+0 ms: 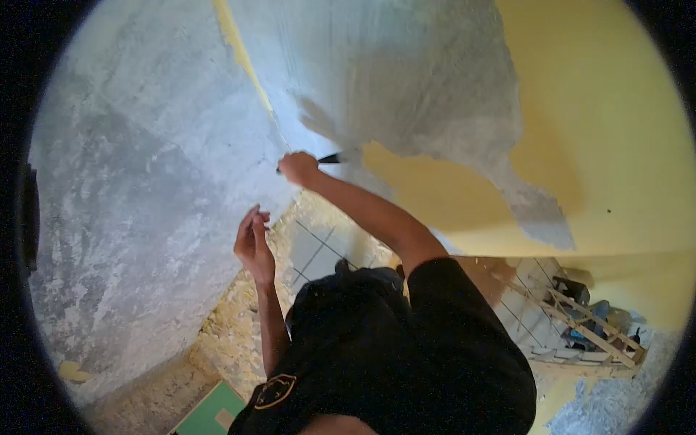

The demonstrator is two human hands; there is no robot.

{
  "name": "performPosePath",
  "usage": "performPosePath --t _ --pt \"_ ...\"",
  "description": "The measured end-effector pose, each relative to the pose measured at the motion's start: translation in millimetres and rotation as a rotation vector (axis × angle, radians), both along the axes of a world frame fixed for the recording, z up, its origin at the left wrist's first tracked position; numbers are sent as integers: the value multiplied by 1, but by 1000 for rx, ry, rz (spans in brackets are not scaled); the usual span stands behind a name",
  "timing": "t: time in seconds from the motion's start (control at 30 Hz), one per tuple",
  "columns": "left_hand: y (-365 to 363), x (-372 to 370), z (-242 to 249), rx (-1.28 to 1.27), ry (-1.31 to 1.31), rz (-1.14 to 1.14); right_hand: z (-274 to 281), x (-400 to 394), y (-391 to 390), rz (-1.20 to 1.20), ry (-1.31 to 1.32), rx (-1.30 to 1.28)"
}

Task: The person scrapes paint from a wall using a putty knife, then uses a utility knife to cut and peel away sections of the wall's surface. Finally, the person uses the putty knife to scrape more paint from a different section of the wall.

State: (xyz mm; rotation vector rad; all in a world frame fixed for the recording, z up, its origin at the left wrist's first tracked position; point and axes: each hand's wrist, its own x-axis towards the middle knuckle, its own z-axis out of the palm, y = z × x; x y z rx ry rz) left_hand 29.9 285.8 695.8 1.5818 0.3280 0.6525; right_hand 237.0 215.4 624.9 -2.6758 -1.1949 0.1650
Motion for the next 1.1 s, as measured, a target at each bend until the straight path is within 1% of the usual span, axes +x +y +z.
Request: performPosePath --t 0.03,0.07,0.17,0.23,0.27,0.3,0.37,0.4,0.43,0.47,0.5,0.53,0.63,0.7,0.73,0.83,0.87,0.93,0.97,1.03,1.1 --pt "3 -1 -1 -5 8 15 -4 -9 13 46 -33 27" --pt "4 -7 -4 -18 35 27 7 -20 22 48 -15 90" --pt "4 -3 -11 -78 46 52 14 -22 29 35 -101 104" --pt "3 -10 -9 -39 45 38 -7 12 -14 -130 72 55" --pt "3 -11 -7 -31 35 41 -40 20 -28 -158 -9 15" --pt "4 -7 -5 -21 13 42 -32 18 -19 -155 -26 24" --pt "5 -3 -14 -39 29 45 -27 -12 -4 -81 44 17" --pt "4 0 -19 -75 54 48 1 -25 2 28 -11 20" --pt "3 3 -21 -107 81 48 21 -34 6 39 -29 112" --pt "0 4 -21 -109 90 44 39 -38 7 30 -28 149" --pt "-3 6 -19 -93 75 -9 52 -39 7 19 -29 189" --pt "-5 8 -17 -74 55 -62 62 -38 6 13 -28 190" --pt "-10 14 -19 -72 86 -87 89 -24 2 -3 -25 147" --pt "-14 18 -21 -79 88 -101 99 -16 -1 8 -79 144" --pt "-16 20 -23 -86 90 -103 101 -12 -1 15 -152 208" --pt "-18 23 -30 -110 47 -122 103 -17 10 8 -239 276" --pt "-19 26 -29 -110 43 -125 106 -18 8 7 -169 225" --pt "-16 21 -25 -100 37 -109 45 20 -17 -204 85 233" --pt "-11 15 -24 -96 35 -106 45 23 -44 -198 116 -4" --pt "0 13 -24 -23 50 -35 -7 16 -35 -229 81 216" --pt "3 11 -36 -60 64 9 29 -12 -7 -47 50 102"
